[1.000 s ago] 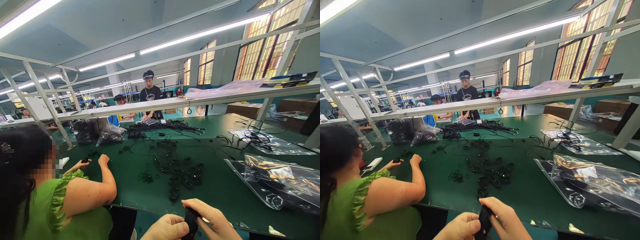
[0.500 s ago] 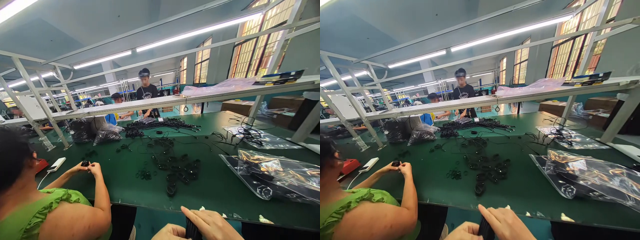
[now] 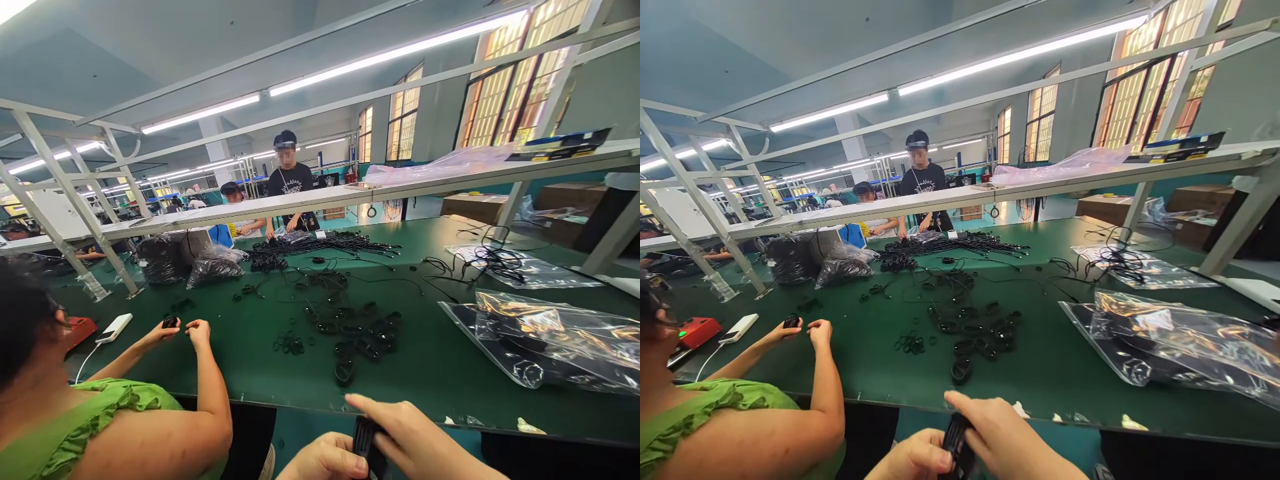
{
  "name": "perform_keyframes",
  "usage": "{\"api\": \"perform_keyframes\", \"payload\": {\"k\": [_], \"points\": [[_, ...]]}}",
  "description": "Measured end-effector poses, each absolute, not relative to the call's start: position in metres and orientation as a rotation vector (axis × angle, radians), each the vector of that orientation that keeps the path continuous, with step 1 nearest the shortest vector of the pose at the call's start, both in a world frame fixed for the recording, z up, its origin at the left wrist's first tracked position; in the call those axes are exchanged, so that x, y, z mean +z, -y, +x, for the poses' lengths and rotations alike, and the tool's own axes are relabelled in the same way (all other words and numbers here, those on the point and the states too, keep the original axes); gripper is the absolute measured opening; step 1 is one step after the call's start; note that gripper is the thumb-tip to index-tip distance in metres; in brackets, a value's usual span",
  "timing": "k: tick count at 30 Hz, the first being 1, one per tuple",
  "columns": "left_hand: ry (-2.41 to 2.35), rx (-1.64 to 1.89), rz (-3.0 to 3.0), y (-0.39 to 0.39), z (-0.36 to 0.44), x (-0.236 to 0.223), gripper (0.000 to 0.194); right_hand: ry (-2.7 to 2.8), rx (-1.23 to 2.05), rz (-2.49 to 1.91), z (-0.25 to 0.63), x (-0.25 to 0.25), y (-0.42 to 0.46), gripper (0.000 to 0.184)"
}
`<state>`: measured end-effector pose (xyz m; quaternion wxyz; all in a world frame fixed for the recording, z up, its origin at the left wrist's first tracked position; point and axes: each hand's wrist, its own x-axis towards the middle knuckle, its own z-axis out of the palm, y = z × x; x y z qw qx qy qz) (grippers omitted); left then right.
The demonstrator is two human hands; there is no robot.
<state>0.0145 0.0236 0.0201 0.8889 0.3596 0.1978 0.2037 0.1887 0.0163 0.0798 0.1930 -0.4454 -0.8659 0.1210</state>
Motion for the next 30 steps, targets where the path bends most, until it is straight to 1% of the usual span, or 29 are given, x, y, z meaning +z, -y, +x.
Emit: {"api": "perform_keyframes", "payload": {"k": [1,2,3,4,6,7,11,13,17,19,24,28,30], "points": [[-0.4,0.448,0.744,-0.024,0.013,0.02,0.04,2.353,0.478,-1.34,0.189,0.083,-0.017,0.036],[-0.395,0.473,0.746,-0.024,0.011,0.02,0.039,2.288,0.552,-1.403,0.189,0.086,-0.018,0.027],[-0.396,0.494,0.752,-0.024,0.009,0.021,0.038,2.253,0.565,-1.445,0.19,0.087,-0.019,0.015],[-0.398,0.504,0.763,-0.025,0.008,0.023,0.038,2.257,0.537,-1.467,0.19,0.088,-0.019,0.013],[-0.409,0.495,0.788,-0.026,0.008,0.026,0.039,2.34,0.44,-1.463,0.191,0.087,-0.021,0.026],[-0.416,0.485,0.801,-0.026,0.008,0.027,0.039,2.374,0.383,-1.475,0.191,0.085,-0.021,0.029],[-0.442,0.458,0.825,-0.03,0.01,0.029,0.04,2.461,0.173,-1.545,0.19,0.079,-0.023,0.029],[-0.451,0.45,0.841,-0.031,0.011,0.028,0.042,2.536,0.155,-1.49,0.19,0.077,-0.024,0.03],[-0.468,0.455,0.85,-0.033,0.011,0.024,0.053,2.573,0.154,-1.41,0.191,0.076,-0.024,0.031],[-0.464,0.451,0.848,-0.034,0.011,0.021,0.055,2.543,0.17,-1.384,0.19,0.075,-0.024,0.032],[-0.531,0.474,0.811,-0.035,0.014,0.02,0.048,2.5,0.29,-1.301,0.183,0.073,-0.023,0.03],[-0.543,0.452,0.801,-0.034,0.005,0.039,0.042,2.286,0.502,-1.355,0.186,0.082,-0.022,0.031],[-0.554,0.46,0.791,-0.043,-0.016,0.056,0.037,2.233,0.598,-1.38,0.193,0.091,-0.022,0.026]]}}
